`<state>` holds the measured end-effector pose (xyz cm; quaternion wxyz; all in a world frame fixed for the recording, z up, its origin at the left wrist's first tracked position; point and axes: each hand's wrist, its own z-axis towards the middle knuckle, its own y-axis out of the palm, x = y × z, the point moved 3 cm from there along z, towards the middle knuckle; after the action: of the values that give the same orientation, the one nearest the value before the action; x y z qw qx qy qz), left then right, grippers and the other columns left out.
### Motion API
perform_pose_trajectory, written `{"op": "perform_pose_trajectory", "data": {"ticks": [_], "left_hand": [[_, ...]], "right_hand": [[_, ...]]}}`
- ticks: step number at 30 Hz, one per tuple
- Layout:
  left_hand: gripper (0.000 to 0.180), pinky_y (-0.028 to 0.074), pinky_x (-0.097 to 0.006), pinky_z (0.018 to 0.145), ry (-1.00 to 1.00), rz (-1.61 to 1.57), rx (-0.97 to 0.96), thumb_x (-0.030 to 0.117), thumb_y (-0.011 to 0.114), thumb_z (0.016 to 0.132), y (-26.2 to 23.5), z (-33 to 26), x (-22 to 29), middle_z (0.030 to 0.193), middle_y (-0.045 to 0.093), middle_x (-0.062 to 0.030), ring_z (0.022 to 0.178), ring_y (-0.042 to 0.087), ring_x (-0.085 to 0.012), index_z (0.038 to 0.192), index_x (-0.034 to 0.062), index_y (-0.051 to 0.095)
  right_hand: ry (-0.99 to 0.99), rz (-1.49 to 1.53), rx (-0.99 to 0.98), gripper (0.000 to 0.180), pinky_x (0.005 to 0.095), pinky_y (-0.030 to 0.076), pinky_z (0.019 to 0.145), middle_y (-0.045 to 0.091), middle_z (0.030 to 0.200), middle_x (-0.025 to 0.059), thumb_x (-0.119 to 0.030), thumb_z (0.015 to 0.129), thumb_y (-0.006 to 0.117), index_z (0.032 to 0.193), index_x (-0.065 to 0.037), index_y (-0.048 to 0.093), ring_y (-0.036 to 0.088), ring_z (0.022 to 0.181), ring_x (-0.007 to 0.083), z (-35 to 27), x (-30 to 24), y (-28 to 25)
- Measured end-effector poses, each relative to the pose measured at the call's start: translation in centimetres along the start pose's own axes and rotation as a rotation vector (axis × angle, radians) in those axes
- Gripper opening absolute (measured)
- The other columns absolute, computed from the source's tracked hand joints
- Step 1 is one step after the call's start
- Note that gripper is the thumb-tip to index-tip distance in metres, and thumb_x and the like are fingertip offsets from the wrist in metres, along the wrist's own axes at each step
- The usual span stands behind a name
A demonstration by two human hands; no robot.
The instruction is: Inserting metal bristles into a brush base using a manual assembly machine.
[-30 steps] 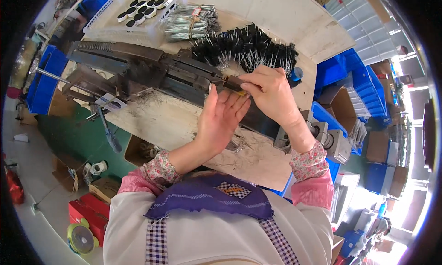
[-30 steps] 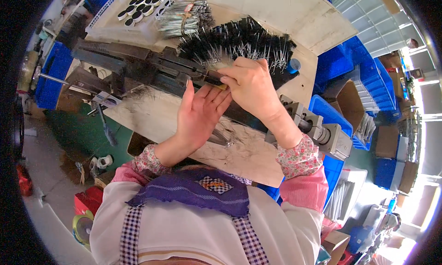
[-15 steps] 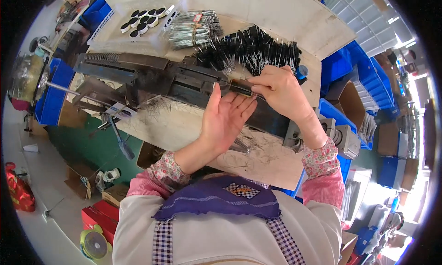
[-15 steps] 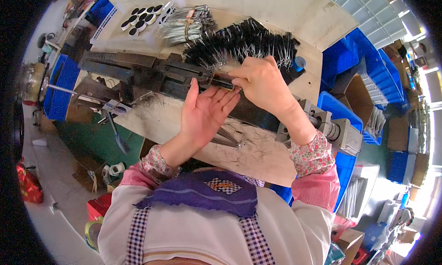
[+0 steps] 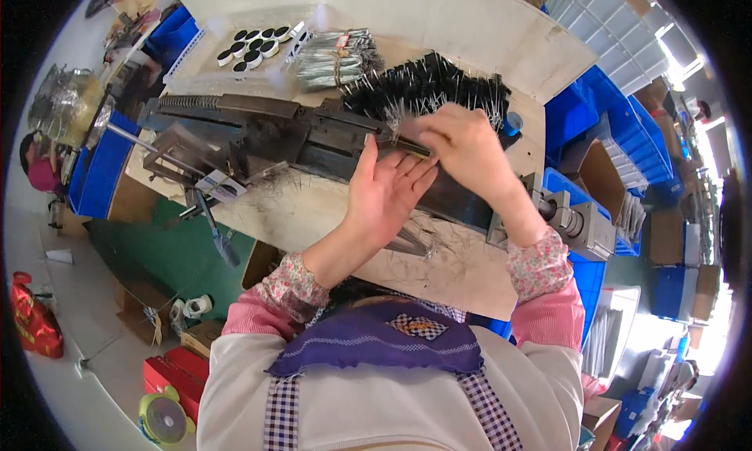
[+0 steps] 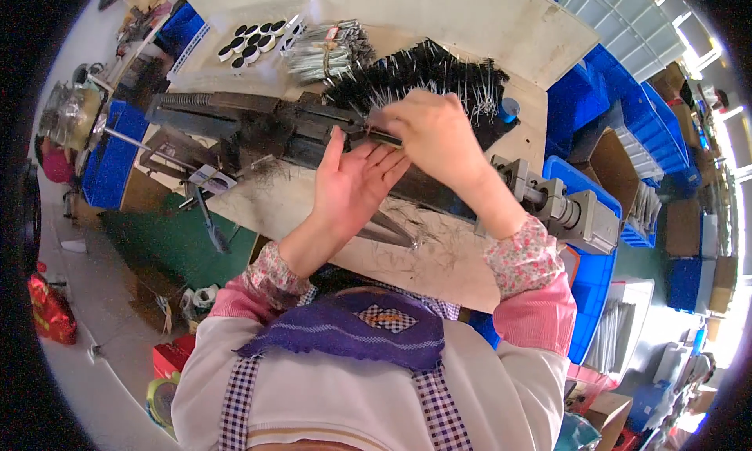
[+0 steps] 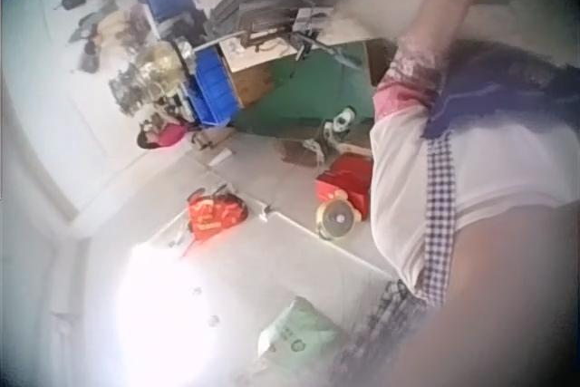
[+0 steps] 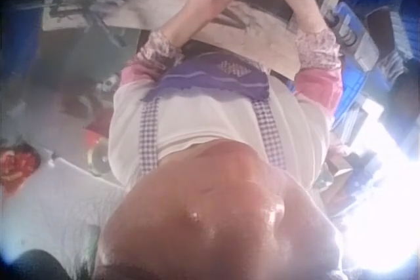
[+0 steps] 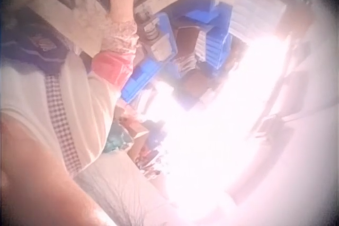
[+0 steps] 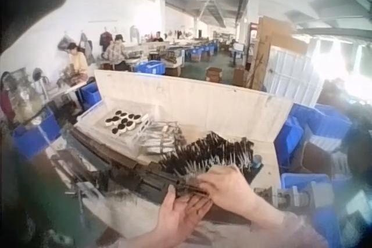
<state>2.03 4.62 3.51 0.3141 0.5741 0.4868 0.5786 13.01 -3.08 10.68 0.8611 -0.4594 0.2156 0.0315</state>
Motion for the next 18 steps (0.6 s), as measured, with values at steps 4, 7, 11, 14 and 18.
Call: {"op": "perform_pose_trajectory", "data": {"ticks": [4, 7, 11, 14, 18], "left_hand": [[0.075, 0.023, -0.043, 0.114, 0.08, 0.026, 0.011, 0.056, 0.029, 0.096, -0.2, -0.3, 0.8, 0.135, 0.041, -0.0216, 0.129, 0.038, -0.0315, 0.128, -0.0119, 0.037], [0.075, 0.023, -0.042, 0.113, 0.117, 0.016, -0.005, 0.056, 0.029, 0.096, -0.5, -0.6, 0.4, 0.135, 0.041, -0.0217, 0.13, 0.038, -0.0309, 0.128, -0.0123, 0.036], [0.062, 0.028, -0.04, 0.11, 0.077, 0.013, 0.049, 0.052, 0.031, 0.098, -0.9, -0.6, 0.7, 0.12, 0.052, -0.0125, 0.121, 0.045, -0.0257, 0.113, -0.0051, 0.048], [0.06, 0.032, -0.039, 0.106, 0.029, -0.038, 0.047, 0.051, 0.034, 0.097, -0.3, -0.5, 0.7, 0.117, 0.053, -0.0124, 0.115, 0.047, -0.0259, 0.114, -0.005, 0.048], [0.054, 0.031, -0.038, 0.106, 0.0, 0.011, 0.03, 0.047, 0.037, 0.098, 0.1, -0.1, 0.8, 0.118, 0.053, -0.0129, 0.117, 0.045, -0.0246, 0.118, -0.0019, 0.048]], "right_hand": [[0.241, 0.03, 0.001, 0.02, 0.0416, 0.05, 0.056, 0.062, 0.069, 0.0177, -0.015, 0.087, 0.057, 0.104, -0.005, 0.059, 0.063, 0.062, 0.0355, -0.4, -1.0, -2.6], [0.097, -0.219, -0.044, 0.019, 0.0444, 0.05, 0.054, 0.061, 0.065, 0.019, -0.011, 0.085, 0.055, 0.1, -0.001, 0.058, 0.063, 0.06, 0.0358, -1.6, -2.9, -1.2], [0.144, -0.365, -0.344, 0.035, 0.0434, 0.049, 0.055, 0.062, 0.067, 0.0213, -0.005, 0.079, 0.053, 0.112, 0.006, 0.055, 0.064, 0.063, 0.0352, -1.3, -3.5, 0.5], [0.046, -0.421, -0.312, 0.036, 0.0412, 0.05, 0.051, 0.061, 0.061, 0.0186, -0.002, 0.073, 0.054, 0.107, 0.01, 0.056, 0.064, 0.057, 0.0338, -1.3, -3.8, 1.1], [-0.11, -0.541, -0.201, 0.017, 0.0356, 0.051, 0.05, 0.061, 0.063, 0.0139, -0.005, 0.07, 0.059, 0.085, 0.002, 0.059, 0.065, 0.059, 0.0277, -1.6, -2.8, 1.6]]}}
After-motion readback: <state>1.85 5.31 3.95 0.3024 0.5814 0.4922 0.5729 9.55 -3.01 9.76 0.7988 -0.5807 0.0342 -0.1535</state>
